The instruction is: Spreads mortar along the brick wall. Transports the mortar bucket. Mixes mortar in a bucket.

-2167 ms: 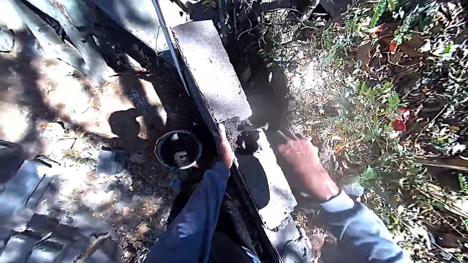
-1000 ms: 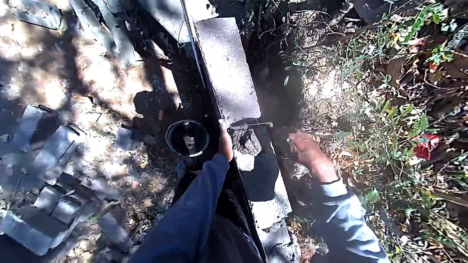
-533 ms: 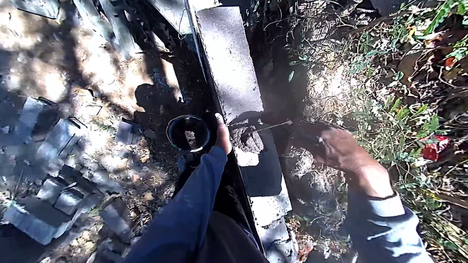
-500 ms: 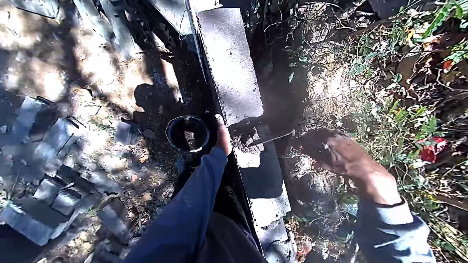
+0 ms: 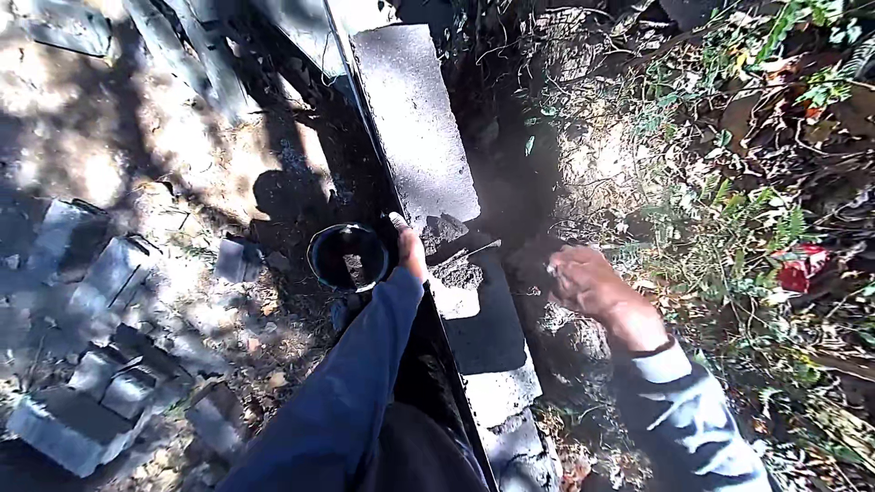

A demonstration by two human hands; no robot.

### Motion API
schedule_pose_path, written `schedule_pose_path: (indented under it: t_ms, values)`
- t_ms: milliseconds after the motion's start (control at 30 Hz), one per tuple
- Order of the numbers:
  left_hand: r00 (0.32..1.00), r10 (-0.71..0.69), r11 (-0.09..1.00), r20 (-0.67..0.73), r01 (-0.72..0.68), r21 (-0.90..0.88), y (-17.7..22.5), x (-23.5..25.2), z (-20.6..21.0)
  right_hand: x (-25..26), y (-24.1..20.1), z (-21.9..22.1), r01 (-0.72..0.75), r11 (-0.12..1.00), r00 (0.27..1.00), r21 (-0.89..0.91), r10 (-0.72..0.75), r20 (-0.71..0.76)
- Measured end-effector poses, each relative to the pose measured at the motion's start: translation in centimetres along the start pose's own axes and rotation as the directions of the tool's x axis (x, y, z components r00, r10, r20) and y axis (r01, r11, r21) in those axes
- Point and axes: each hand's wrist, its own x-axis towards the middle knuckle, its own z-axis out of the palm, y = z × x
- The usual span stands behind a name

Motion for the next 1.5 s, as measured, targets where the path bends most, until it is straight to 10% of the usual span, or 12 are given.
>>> schedule_pose_path:
  t_ms: [133, 333, 500, 967, 1500]
  values:
    - [0.994, 0.092, 0.995, 0.061, -0.089, -0.049, -2.1, -0.4, -0.6, -1.8, 0.6, -0.4, 0.026, 0.994, 0.954, -0.107, -0.057, -0.294]
    - [0.993, 0.108, 0.988, -0.044, -0.102, 0.117, -2.2, -0.3, 0.3, 5.6, -4.4, 4.2, -0.044, 0.997, 0.999, -0.066, 0.043, -0.013]
    - [0.982, 0.1, 0.995, 0.16, -0.097, -0.028, -2.1, 0.0, -1.9, 1.2, -5.3, -1.4, -0.074, 0.985, 0.993, -0.158, 0.057, -0.106]
    - [0.98, 0.081, 0.993, 0.179, -0.064, -0.101, -2.5, 0.7, -1.6, 5.4, -7.7, 2.2, -0.234, 0.97, 0.963, -0.061, 0.24, 0.124]
    - [0.993, 0.026, 0.988, 0.119, -0.008, -0.153, -2.6, 3.0, -1.0, 1.3, -3.6, 0.6, -0.216, 0.975, 0.953, 0.059, 0.224, -0.205]
